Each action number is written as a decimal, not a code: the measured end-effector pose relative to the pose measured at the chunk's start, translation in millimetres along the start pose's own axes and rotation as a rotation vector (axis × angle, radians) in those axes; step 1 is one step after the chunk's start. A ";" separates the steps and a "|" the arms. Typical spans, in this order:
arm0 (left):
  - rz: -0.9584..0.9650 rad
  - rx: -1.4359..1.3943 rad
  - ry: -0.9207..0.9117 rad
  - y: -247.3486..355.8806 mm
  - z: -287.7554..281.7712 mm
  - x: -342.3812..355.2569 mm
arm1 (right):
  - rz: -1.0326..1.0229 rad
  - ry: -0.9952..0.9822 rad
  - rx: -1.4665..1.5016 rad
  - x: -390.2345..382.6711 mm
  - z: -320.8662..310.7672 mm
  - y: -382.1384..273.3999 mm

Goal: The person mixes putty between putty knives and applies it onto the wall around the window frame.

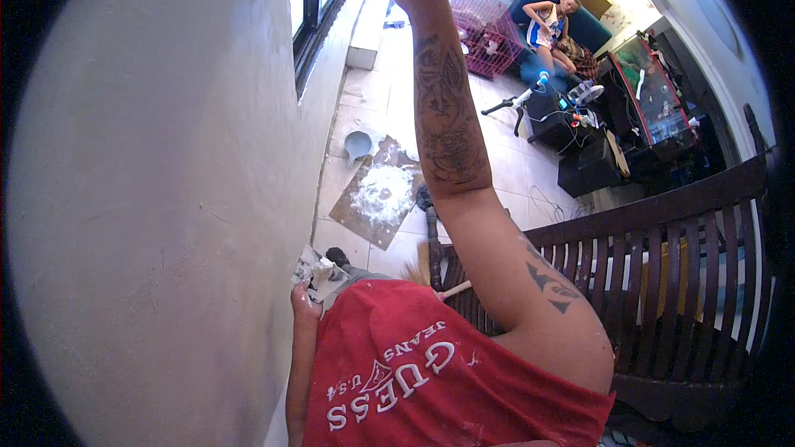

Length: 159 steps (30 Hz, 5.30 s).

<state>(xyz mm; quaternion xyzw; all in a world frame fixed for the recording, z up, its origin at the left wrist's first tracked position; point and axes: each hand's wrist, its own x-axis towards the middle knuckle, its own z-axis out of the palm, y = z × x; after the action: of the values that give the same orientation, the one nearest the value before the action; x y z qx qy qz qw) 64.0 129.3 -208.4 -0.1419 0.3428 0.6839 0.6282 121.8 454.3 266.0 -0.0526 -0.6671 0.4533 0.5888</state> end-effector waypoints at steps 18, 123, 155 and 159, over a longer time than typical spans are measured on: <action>-0.029 -0.007 0.076 3.6 7.6 -6.7 | -0.071 0.005 -0.123 -1.2 1.9 -0.7; 0.268 0.286 -0.083 -16.3 -11.3 7.0 | -0.223 0.126 -0.551 88.1 29.1 42.7; 0.007 -0.072 0.040 7.2 40.6 -31.2 | -0.394 0.236 -0.837 58.6 70.1 17.2; -0.013 -0.038 0.113 5.9 30.0 -24.6 | -0.391 0.224 -0.851 53.6 74.9 12.7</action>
<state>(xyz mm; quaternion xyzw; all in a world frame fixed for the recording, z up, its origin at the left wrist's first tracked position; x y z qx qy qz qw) 69.7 130.1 -169.6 -0.1944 0.3637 0.6772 0.6094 37.4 453.5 304.9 -0.2108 -0.7232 0.0124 0.6576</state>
